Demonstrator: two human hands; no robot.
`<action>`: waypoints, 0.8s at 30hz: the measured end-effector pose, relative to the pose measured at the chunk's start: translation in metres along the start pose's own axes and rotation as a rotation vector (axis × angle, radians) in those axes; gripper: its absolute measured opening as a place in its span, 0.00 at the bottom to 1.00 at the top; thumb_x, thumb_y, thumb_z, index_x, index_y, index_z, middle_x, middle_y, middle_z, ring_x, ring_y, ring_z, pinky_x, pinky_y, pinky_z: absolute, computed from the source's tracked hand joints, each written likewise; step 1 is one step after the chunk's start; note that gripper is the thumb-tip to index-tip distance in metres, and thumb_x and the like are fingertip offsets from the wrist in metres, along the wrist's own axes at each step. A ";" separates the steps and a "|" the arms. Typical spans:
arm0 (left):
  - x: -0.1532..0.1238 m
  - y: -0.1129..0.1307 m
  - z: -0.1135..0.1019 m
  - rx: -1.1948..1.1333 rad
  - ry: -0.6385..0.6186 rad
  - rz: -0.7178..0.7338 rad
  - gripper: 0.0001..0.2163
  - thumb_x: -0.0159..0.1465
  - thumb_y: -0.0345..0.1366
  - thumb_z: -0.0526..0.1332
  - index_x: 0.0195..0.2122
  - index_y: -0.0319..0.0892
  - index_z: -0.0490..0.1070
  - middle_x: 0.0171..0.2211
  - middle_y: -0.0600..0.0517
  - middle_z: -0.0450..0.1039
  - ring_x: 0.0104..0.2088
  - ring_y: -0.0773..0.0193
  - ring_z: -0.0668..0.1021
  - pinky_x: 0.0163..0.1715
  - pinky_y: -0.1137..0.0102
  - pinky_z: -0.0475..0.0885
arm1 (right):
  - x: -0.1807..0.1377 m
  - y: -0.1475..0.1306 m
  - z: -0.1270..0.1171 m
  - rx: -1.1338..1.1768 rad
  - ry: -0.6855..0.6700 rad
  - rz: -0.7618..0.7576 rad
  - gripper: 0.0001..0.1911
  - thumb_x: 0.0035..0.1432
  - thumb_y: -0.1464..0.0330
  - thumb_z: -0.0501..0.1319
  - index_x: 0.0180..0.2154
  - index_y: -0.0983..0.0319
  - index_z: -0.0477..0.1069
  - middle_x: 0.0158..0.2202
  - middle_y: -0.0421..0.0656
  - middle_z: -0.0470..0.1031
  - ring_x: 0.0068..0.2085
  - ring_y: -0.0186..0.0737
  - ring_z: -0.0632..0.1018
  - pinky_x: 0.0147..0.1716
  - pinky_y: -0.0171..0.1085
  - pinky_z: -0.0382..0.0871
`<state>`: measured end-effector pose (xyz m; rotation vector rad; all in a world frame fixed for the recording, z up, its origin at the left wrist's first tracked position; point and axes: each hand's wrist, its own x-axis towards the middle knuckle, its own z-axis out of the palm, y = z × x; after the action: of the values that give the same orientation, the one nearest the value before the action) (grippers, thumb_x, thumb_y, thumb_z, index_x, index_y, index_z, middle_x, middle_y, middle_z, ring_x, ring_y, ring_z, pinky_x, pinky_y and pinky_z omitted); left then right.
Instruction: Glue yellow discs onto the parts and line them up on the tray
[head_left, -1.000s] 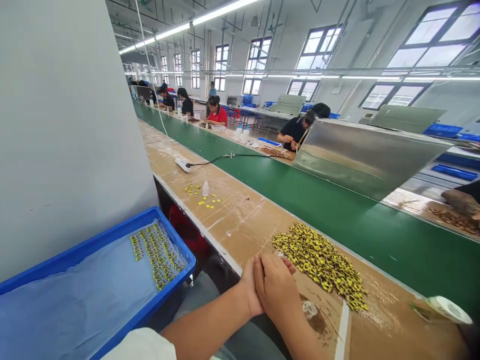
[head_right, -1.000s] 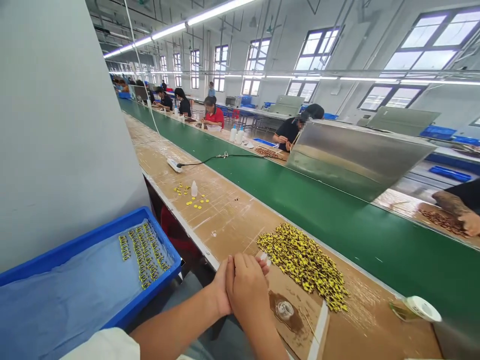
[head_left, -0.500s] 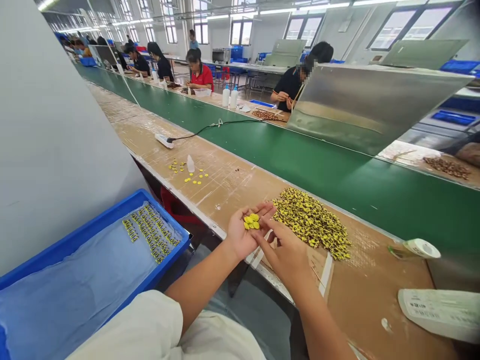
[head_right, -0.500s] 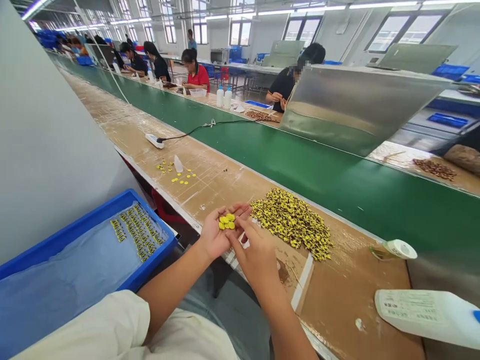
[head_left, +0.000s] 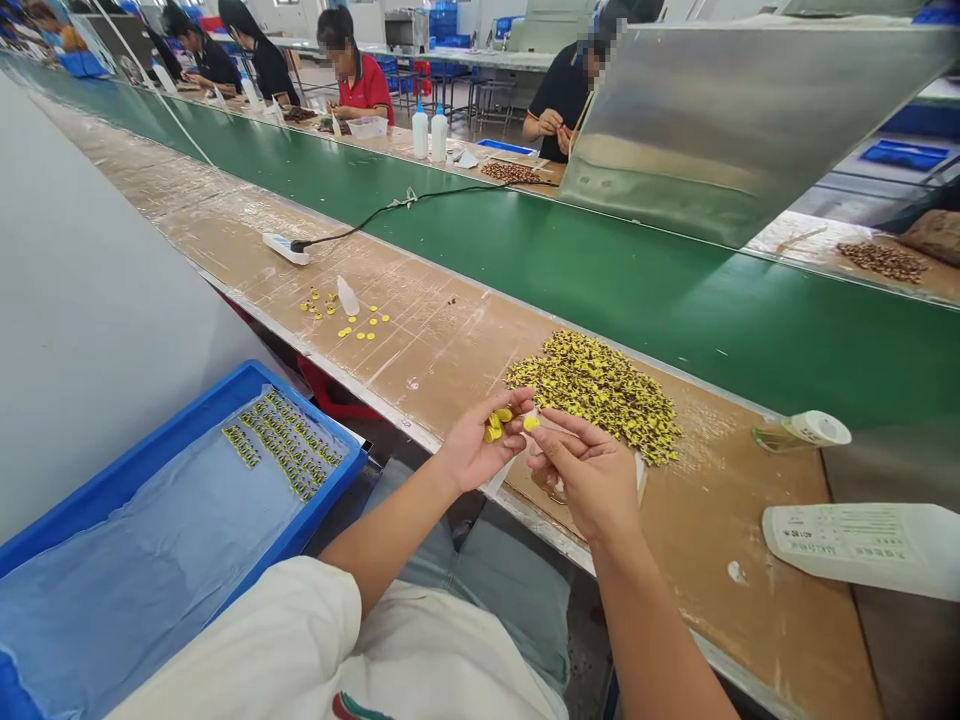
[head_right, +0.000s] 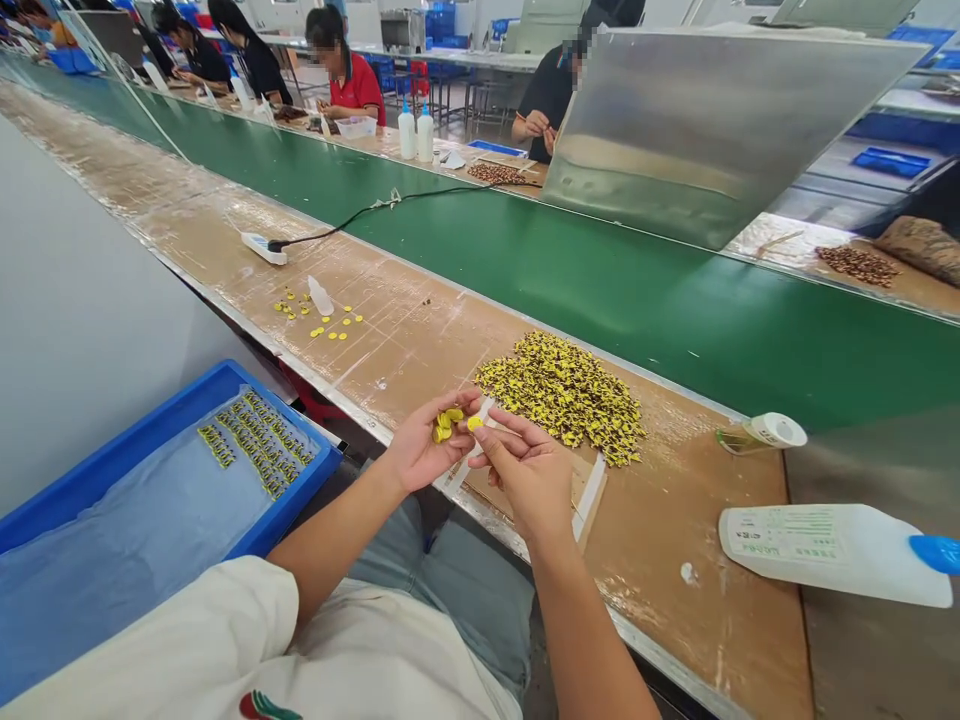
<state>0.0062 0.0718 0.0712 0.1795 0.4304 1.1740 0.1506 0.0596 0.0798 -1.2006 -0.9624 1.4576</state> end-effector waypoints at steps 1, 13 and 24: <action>-0.001 -0.001 -0.001 0.041 -0.028 -0.008 0.11 0.61 0.33 0.63 0.42 0.33 0.76 0.34 0.49 0.72 0.25 0.77 0.69 0.21 0.81 0.63 | 0.001 0.001 -0.002 0.026 0.013 0.019 0.29 0.39 0.60 0.76 0.44 0.63 0.74 0.32 0.47 0.81 0.22 0.35 0.77 0.14 0.27 0.61; 0.023 -0.008 -0.019 -0.018 0.015 -0.141 0.08 0.62 0.29 0.63 0.42 0.36 0.75 0.36 0.49 0.74 0.22 0.82 0.66 0.16 0.87 0.59 | 0.008 0.015 -0.014 -0.095 0.201 -0.042 0.30 0.44 0.53 0.71 0.46 0.61 0.69 0.29 0.42 0.79 0.20 0.34 0.74 0.16 0.31 0.64; 0.137 0.045 -0.035 0.282 -0.010 -0.109 0.09 0.64 0.22 0.56 0.40 0.31 0.75 0.39 0.44 0.79 0.37 0.71 0.81 0.40 0.81 0.76 | 0.059 0.062 -0.139 -1.106 0.518 -0.335 0.25 0.51 0.51 0.64 0.42 0.63 0.77 0.36 0.47 0.79 0.30 0.41 0.75 0.37 0.43 0.70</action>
<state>-0.0031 0.2122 0.0240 0.4008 0.5893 1.0015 0.2731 0.1029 -0.0196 -1.9213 -1.5395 0.2164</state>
